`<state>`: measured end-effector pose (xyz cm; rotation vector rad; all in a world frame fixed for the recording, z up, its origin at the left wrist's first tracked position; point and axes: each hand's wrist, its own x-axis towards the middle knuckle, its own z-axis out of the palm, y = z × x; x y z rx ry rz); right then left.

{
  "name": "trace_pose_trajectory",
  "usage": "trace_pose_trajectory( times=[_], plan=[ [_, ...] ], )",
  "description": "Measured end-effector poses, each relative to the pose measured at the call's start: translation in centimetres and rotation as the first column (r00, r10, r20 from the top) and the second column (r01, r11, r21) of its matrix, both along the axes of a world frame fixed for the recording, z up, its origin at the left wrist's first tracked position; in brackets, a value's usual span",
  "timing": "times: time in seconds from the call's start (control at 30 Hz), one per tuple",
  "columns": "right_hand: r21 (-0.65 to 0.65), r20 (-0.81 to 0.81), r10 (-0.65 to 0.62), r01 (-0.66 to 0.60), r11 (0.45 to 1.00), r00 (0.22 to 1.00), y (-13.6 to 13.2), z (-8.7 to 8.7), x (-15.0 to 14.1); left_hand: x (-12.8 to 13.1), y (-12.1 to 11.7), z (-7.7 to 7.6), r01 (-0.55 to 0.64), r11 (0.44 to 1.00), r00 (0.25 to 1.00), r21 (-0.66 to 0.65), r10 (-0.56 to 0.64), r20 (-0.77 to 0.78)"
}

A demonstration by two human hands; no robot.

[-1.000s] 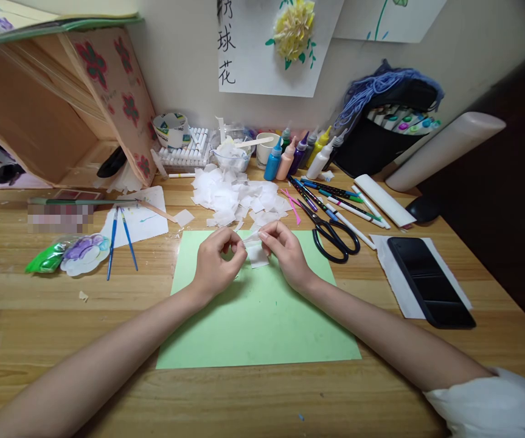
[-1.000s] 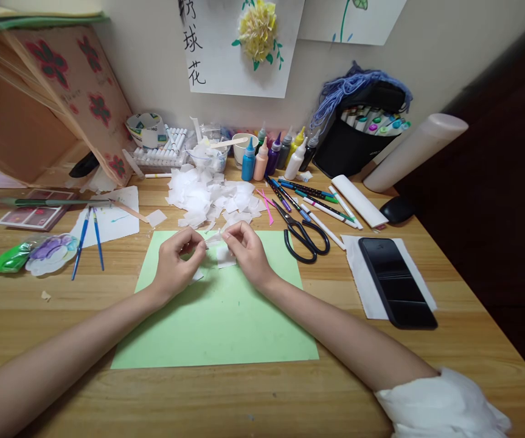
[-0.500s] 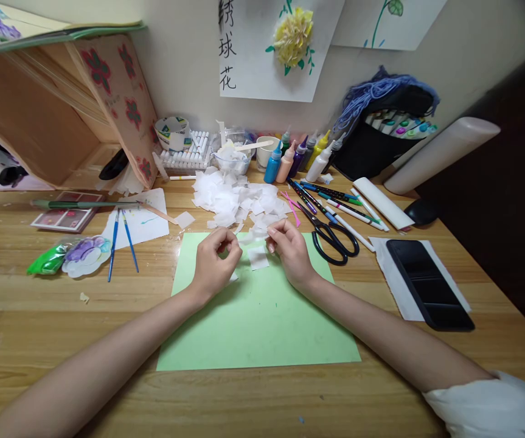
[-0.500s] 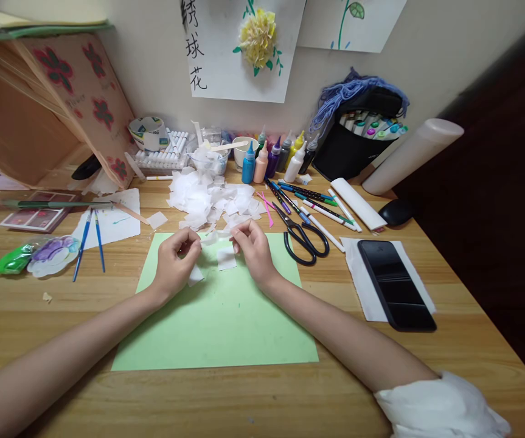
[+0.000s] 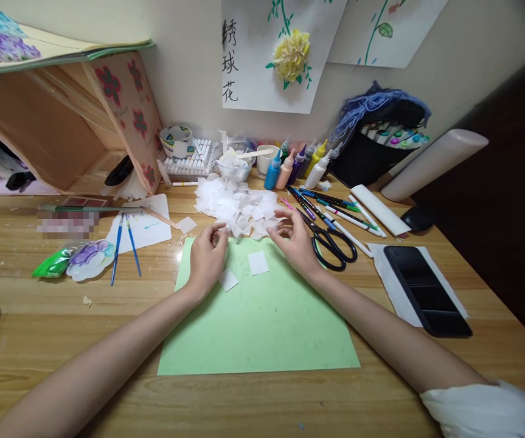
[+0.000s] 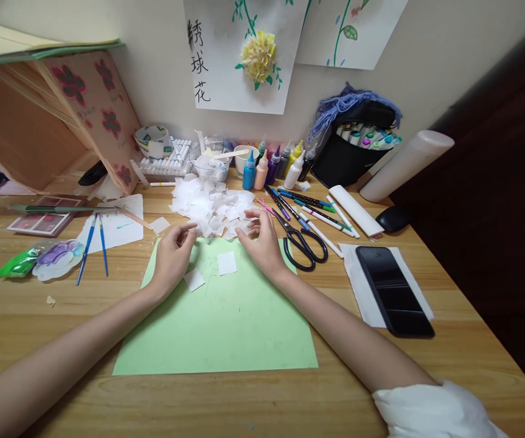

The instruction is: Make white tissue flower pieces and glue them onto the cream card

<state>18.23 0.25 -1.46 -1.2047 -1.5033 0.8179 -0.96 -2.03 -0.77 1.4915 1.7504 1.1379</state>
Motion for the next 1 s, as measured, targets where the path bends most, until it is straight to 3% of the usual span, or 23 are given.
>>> trace_pose_trajectory(
  times=[0.03,0.07,0.1,0.17,0.23,0.43,0.53,0.6,0.67,0.8,1.0],
  plan=[
    [0.054,0.122,0.085,-0.092,0.994,0.989,-0.1,0.6,0.3,0.0,0.1,-0.1,-0.015,1.0,1.0,0.02,0.015,0.011],
    [0.074,0.24,0.238,-0.262,0.962,0.941,-0.2,1.2,0.6,-0.1,0.1,-0.3,-0.033,0.999,0.999,0.042,0.032,0.029],
    [0.055,0.342,0.392,-0.435,0.899,0.854,-0.3,1.8,0.8,0.0,0.1,-0.4,-0.054,0.997,0.997,0.063,0.051,0.049],
    [-0.019,0.465,0.555,-0.62,0.785,0.689,-0.5,2.6,1.1,0.0,0.0,-0.5,-0.084,0.992,0.993,0.093,0.076,0.085],
    [-0.057,0.529,0.566,-0.639,0.767,0.632,-0.6,2.9,1.1,0.0,-0.1,-0.6,-0.083,0.99,0.993,0.117,0.071,0.099],
    [-0.029,0.613,0.476,-0.584,0.812,0.631,-0.5,2.3,0.8,0.2,-0.3,-0.2,-0.034,0.987,0.995,0.159,0.018,0.098],
    [-0.086,0.489,0.505,-0.537,0.839,0.711,-0.4,2.2,0.6,0.2,-0.6,0.2,0.106,0.984,0.993,0.142,-0.112,0.034],
    [-0.178,0.259,0.497,-0.464,0.868,0.829,-0.3,1.9,0.3,0.3,-1.0,0.5,0.249,0.957,0.968,0.15,-0.243,-0.061],
    [-0.287,-0.016,0.409,-0.396,0.872,0.912,-0.4,1.5,-0.1,0.5,-1.5,0.7,0.366,0.91,0.926,0.194,-0.335,-0.175],
    [-0.402,-0.326,0.318,-0.435,0.805,0.89,-0.6,0.7,-0.8,0.9,-1.9,0.9,0.457,0.842,0.875,0.286,-0.366,-0.317],
    [-0.378,-0.426,0.338,-0.504,0.777,0.839,-1.0,0.3,-0.9,1.0,-1.7,0.7,0.39,0.874,0.907,0.291,-0.308,-0.288]
  ],
)
